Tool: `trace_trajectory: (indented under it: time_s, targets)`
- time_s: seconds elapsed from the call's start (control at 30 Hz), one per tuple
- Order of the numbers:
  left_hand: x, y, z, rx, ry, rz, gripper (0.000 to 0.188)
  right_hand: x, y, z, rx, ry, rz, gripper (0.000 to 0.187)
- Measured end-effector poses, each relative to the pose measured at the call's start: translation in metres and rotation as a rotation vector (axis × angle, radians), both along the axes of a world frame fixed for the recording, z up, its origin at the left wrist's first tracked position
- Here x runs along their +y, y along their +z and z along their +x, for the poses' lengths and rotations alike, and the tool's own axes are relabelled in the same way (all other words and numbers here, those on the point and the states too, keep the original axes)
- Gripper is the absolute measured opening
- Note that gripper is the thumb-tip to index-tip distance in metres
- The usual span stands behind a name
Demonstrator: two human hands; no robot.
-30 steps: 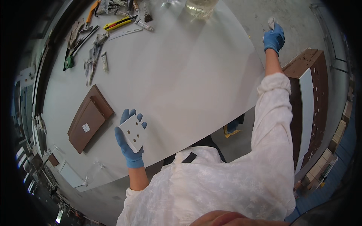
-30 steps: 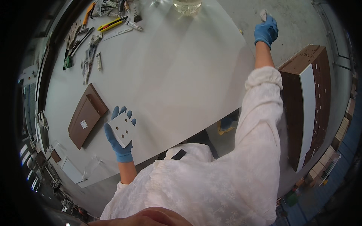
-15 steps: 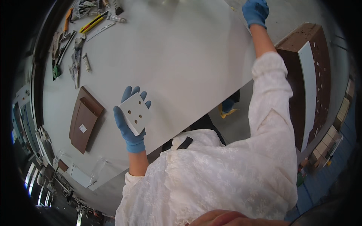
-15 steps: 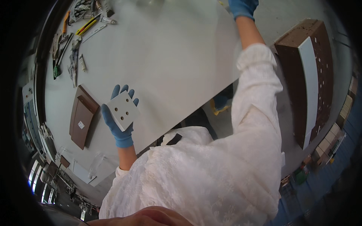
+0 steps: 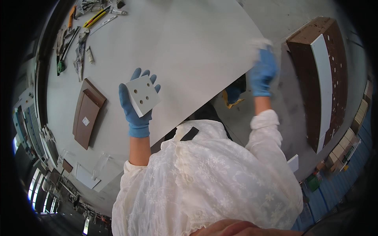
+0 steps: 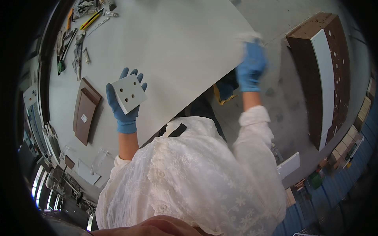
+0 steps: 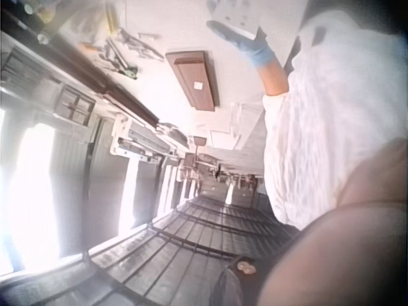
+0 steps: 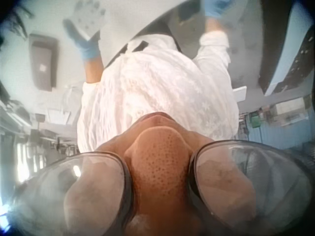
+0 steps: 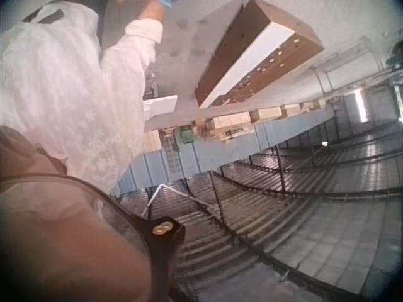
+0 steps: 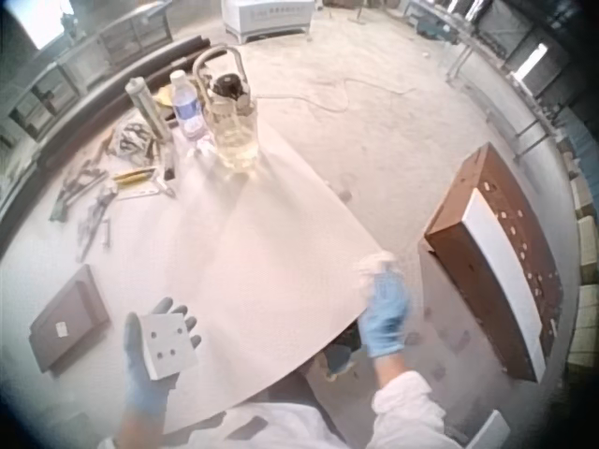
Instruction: The person applies adhesive to white rectangular panels and wipes them with a cloth. They then place the panels onto a large brown board and arrange smaller brown pieces. The person also wipes a small white square piece with holes using a cloth and liquid from a bottle.
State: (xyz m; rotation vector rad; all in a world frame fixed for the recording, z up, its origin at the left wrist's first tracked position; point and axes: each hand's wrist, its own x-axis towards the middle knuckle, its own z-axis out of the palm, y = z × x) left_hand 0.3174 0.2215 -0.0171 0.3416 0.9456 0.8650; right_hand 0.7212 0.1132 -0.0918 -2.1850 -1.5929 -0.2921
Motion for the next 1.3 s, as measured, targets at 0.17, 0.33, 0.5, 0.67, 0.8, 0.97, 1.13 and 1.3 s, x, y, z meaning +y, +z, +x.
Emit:
trace_trajectory:
  time_s: [0.17,0.33,0.5,0.67,0.8,0.97,1.13,1.3]
  targets:
    - [-0.012,0.014,0.009,-0.029,0.008,0.012,0.092,0.064,-0.044,-0.198,0.251,0.870,-0.028,0.023]
    - [-0.029,0.021,-0.034,-0.023,0.071,0.036,0.095,0.090,-0.082,-0.082,0.122,0.604,0.047,0.021]
    - [-0.040,0.023,-0.122,0.024,0.374,0.030,0.092,0.039,-0.032,0.188,0.652,-0.594,0.272,0.020]
    - [-0.039,0.033,-0.181,0.180,0.533,0.182,0.094,0.063,-0.012,0.153,0.043,-0.385,0.086,0.032]
    - [-0.047,0.043,-0.211,0.204,0.525,0.263,0.094,0.142,-0.065,0.010,-0.113,-0.004,0.189,0.018]
    - [-0.073,0.037,-0.240,0.129,0.597,0.209,0.093,0.158,-0.083,-0.269,0.098,0.671,0.389,0.009]
    - [-0.095,0.033,-0.255,0.121,0.690,0.149,0.095,-0.055,-0.054,-0.487,0.340,1.736,-0.285,0.013]
    - [-0.119,0.036,-0.267,0.136,0.757,0.124,0.092,-0.073,-0.075,-0.430,0.812,1.640,-0.407,0.025]
